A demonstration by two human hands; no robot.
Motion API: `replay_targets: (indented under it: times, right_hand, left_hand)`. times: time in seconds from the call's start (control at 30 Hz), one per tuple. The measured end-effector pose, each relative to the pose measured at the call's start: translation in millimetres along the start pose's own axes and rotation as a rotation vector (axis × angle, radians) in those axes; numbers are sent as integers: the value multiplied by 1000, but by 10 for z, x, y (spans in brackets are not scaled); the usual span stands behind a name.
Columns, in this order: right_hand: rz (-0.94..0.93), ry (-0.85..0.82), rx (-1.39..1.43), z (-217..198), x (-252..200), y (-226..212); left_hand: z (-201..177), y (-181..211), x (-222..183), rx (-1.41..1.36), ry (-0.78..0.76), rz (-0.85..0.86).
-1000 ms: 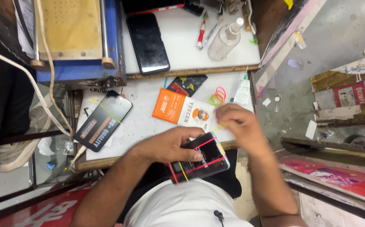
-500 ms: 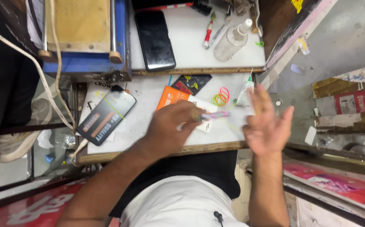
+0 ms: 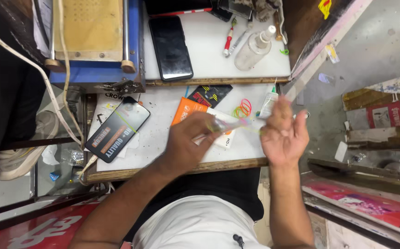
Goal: The person cleans a smartphone with a cloth and spray, then secures it with rubber bands. They then remove the back cover of another smartphone and apply adhesive to its internal frame.
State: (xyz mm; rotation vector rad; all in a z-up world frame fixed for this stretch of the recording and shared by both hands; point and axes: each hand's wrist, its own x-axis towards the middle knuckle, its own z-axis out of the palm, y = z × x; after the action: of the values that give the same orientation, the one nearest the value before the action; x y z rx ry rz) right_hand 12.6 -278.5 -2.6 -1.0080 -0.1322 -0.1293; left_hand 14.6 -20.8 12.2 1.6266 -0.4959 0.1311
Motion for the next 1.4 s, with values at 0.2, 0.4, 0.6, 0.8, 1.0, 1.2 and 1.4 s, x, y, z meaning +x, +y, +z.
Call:
replay_targets:
  times: [0.2, 0.4, 0.6, 0.8, 1.0, 1.2, 1.4]
  right_hand:
    - [-97, -607, -1057, 355, -136, -275]
    - [-480, -475, -1460, 306, 45, -270]
    - [-174, -245, -1194, 431, -51, -195]
    - [-494, -213, -1382, 475, -131, -59]
    - [-510, -225, -1205, 380, -140, -8]
    - [-191, -609, -987, 285, 166, -144]
    - [-5, -723, -1020, 315, 227, -32]
  left_hand:
    - [183, -15, 40, 629, -218, 43]
    - [-13, -78, -30, -60, -64, -278]
    - [156, -96, -58, -740, -43, -567]
    - [196, -147, -125, -865, -46, -625]
    - [176, -116, -108, -665, -129, -571]
    - [21, -22, 46, 110, -424, -310]
    - [85, -83, 27, 153, -461, -257]
